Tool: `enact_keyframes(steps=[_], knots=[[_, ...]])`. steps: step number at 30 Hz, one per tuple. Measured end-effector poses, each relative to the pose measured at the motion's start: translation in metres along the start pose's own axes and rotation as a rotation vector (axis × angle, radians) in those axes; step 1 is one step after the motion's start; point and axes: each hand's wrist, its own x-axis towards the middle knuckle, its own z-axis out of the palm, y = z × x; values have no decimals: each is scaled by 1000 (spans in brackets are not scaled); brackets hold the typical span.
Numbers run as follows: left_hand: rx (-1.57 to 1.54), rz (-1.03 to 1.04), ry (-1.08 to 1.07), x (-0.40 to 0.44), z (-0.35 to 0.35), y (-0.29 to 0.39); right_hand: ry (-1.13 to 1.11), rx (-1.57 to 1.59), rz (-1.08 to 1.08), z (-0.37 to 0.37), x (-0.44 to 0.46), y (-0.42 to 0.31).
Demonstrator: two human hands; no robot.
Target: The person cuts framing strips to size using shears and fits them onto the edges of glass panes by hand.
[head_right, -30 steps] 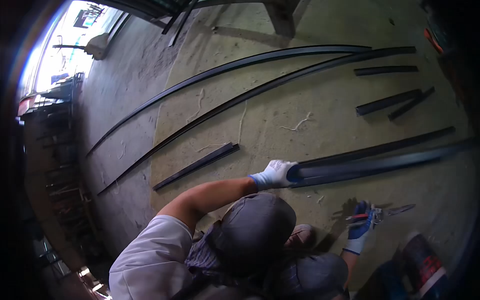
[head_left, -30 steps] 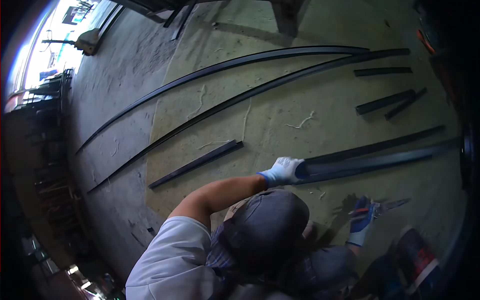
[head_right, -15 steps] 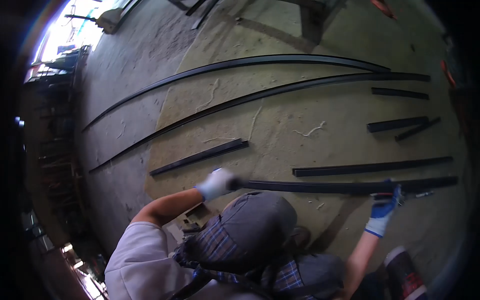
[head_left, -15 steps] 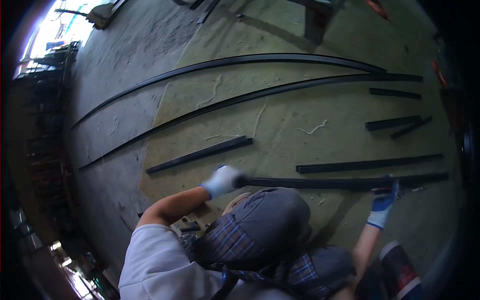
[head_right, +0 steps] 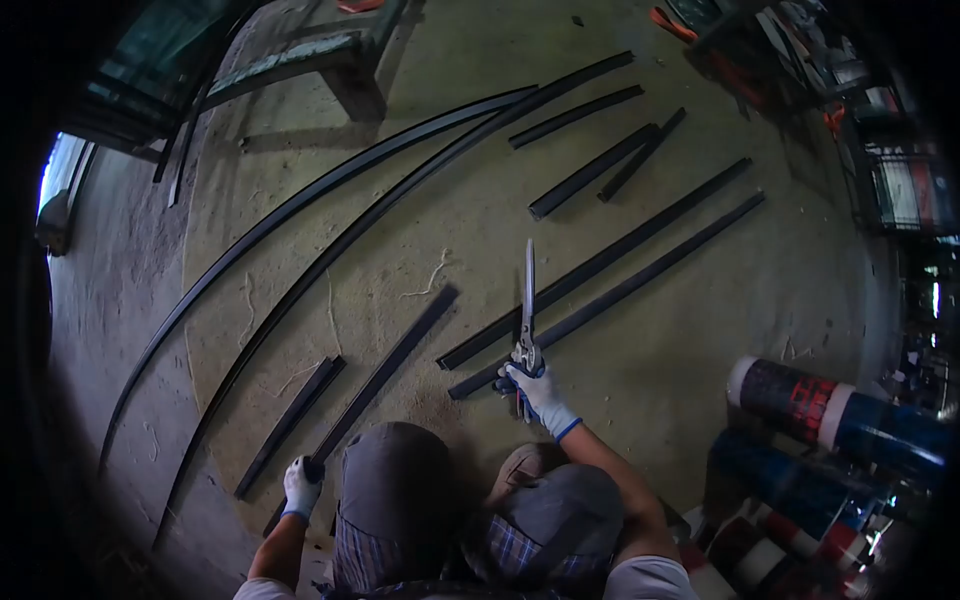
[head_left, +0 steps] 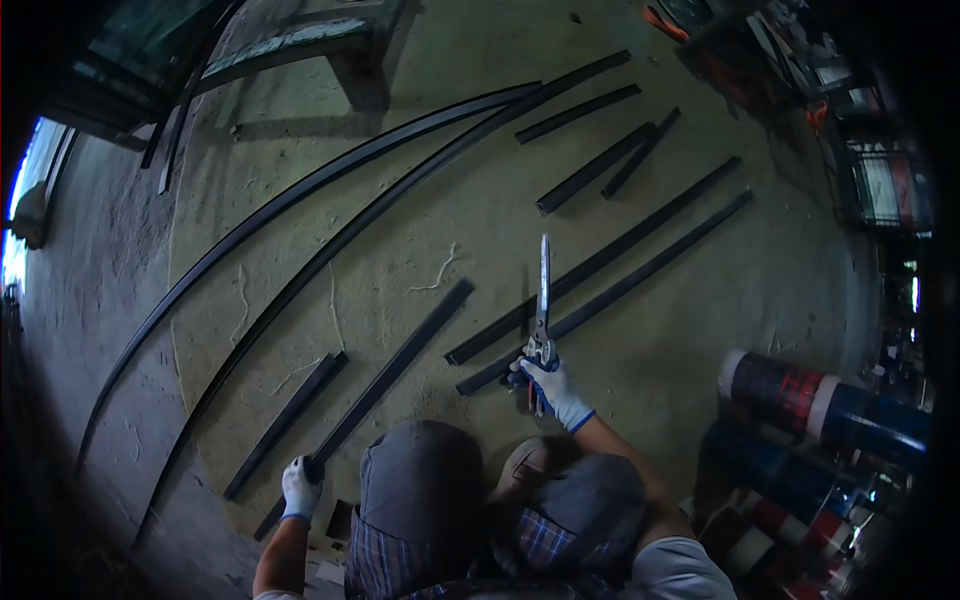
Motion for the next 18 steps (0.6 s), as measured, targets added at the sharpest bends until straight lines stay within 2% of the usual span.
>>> enact_keyframes(steps=[1, 3, 5, 6, 7, 8, 14, 18], knots=[[10, -64, -14, -10, 7, -30, 57, -14, -22, -4, -9, -3], [233, -34, -123, -22, -20, -32, 190, -83, -59, -14, -21, 2], [119, 16, -55, -19, -27, -38, 275, -61, 19, -30, -29, 12], [-18, -42, 143, -15, -34, -36, 207, 58, -176, -30, -36, 16], [-32, -55, 324, -7, -45, -25, 132, 122, -167, -50, -30, 33], [30, -64, 388, 3, -47, -22, 249, 175, -195, -35, -39, 27], [459, -110, 188, 85, -5, -36, 307, 112, -118, -40, -54, 11], [374, -102, 24, 79, -35, 1, 311, 85, -110, -39, -52, 10]])
